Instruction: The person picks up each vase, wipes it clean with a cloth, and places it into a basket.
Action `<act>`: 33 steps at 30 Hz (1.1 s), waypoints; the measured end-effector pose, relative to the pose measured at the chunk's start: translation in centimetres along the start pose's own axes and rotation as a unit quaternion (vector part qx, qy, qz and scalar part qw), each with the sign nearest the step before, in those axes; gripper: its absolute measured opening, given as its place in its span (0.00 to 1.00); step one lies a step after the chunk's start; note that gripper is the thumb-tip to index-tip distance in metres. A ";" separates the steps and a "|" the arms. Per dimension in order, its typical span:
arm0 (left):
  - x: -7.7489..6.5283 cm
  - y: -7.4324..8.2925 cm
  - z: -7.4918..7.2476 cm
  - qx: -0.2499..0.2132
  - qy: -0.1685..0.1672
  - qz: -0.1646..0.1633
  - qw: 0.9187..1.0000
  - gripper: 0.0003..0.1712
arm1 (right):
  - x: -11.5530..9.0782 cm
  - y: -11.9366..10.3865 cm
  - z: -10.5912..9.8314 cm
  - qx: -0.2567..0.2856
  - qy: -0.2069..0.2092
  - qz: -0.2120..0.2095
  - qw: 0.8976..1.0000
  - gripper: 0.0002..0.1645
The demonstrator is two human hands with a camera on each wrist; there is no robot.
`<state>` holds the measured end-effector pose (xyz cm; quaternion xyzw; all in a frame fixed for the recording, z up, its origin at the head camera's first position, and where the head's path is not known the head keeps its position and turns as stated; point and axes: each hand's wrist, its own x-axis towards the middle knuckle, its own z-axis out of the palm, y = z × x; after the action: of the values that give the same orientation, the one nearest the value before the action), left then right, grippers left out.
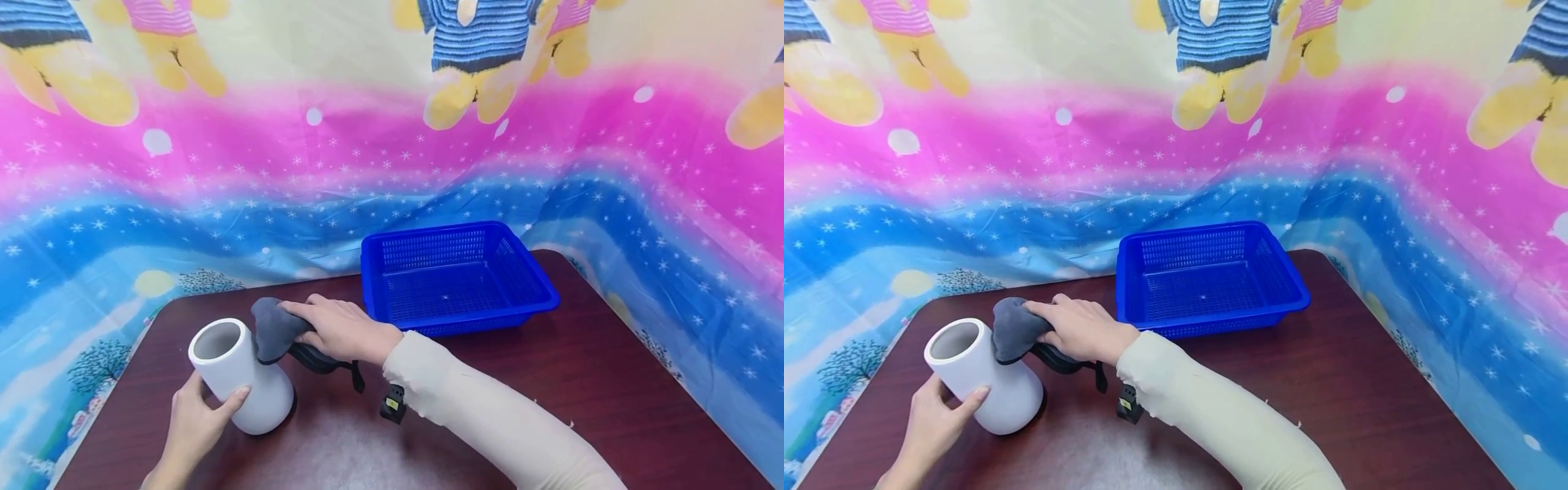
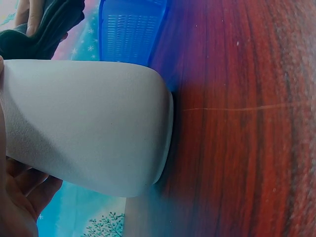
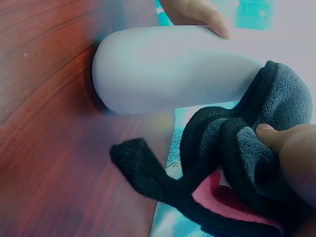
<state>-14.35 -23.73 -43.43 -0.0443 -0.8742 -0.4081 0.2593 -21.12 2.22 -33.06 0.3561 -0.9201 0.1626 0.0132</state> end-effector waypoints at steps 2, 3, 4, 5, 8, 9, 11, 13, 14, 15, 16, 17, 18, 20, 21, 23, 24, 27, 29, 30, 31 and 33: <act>0.0 0.0 0.0 -0.001 0.000 0.001 1.000 0.33 | 0.2 -0.1 0.0 0.001 0.001 0.000 1.000 0.36; 0.0 0.0 0.0 0.000 0.001 0.001 1.000 0.33 | 0.3 -0.1 0.0 0.002 0.001 0.000 1.000 0.36; 0.0 0.0 0.0 0.000 0.001 0.001 1.000 0.33 | 0.3 -0.2 0.0 0.001 0.000 0.001 1.000 0.36; 0.0 0.0 0.0 0.001 0.001 0.000 1.000 0.33 | 0.4 -0.2 0.0 0.002 0.000 0.001 1.000 0.36; 0.0 0.0 0.0 0.004 -0.001 -0.005 1.000 0.33 | 0.5 -0.3 0.0 0.002 -0.001 0.001 1.000 0.36; 0.0 0.0 0.0 0.007 -0.002 -0.006 1.000 0.33 | 0.6 -0.4 0.0 0.001 -0.002 0.001 1.000 0.36; -0.1 0.0 0.0 0.008 -0.004 -0.008 1.000 0.33 | 0.6 -0.4 0.0 0.000 -0.003 0.001 1.000 0.36; -0.1 0.0 0.0 0.006 -0.005 -0.008 1.000 0.33 | 0.7 -0.5 0.0 -0.002 -0.005 0.002 1.000 0.36; -0.1 0.0 0.0 0.006 -0.004 -0.006 1.000 0.33 | 0.8 -0.5 0.0 -0.003 -0.006 0.003 1.000 0.36; -0.1 -0.1 0.1 0.003 -0.002 -0.004 1.000 0.33 | 0.8 -0.6 0.1 -0.003 -0.007 0.004 1.000 0.36; 0.0 -0.1 0.1 0.001 -0.001 -0.003 1.000 0.33 | 0.9 -0.6 0.1 -0.005 -0.008 0.004 1.000 0.36; 0.0 -0.1 0.1 0.000 0.001 -0.002 1.000 0.33 | 0.9 -0.7 0.1 -0.006 -0.010 0.005 1.000 0.36; 0.0 -0.2 0.2 -0.002 0.002 -0.001 1.000 0.33 | 1.0 -0.8 0.2 -0.008 -0.013 0.005 1.000 0.36; 0.0 -0.2 0.2 -0.003 0.005 -0.001 1.000 0.33 | 1.1 -1.0 0.3 -0.012 -0.019 0.006 1.000 0.36; 0.0 -0.2 0.2 -0.004 0.005 -0.002 1.000 0.33 | 1.1 -1.0 0.4 -0.014 -0.021 0.008 1.000 0.36; 0.0 -0.2 0.2 -0.003 0.006 0.000 1.000 0.33 | 1.2 -1.2 0.5 -0.018 -0.026 0.011 0.999 0.36; 0.1 -0.2 0.2 -0.003 0.007 0.000 1.000 0.33 | 1.2 -1.2 0.5 -0.019 -0.027 0.012 0.999 0.36; 0.1 -0.2 0.2 -0.002 0.008 0.003 1.000 0.33 | 1.3 -1.3 0.7 -0.023 -0.027 0.013 0.999 0.36; 0.1 -0.1 0.1 -0.002 0.008 0.003 1.000 0.32 | 1.3 -1.4 0.7 -0.024 -0.027 0.013 0.999 0.36; 0.1 -0.1 0.1 -0.002 0.008 0.002 1.000 0.32 | 1.3 -1.4 0.8 -0.025 -0.028 0.013 0.999 0.36; 0.0 0.0 0.1 -0.001 0.007 0.001 1.000 0.32 | 1.3 -1.5 0.8 -0.025 -0.028 0.013 0.999 0.36; 0.0 0.0 0.0 -0.001 0.007 -0.001 1.000 0.32 | 1.3 -1.5 0.9 -0.022 -0.030 0.015 0.999 0.36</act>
<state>-14.35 -23.68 -43.43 -0.0407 -0.8722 -0.4091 0.2650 -20.97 0.03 -33.29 0.3468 -0.9286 0.1318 -0.0091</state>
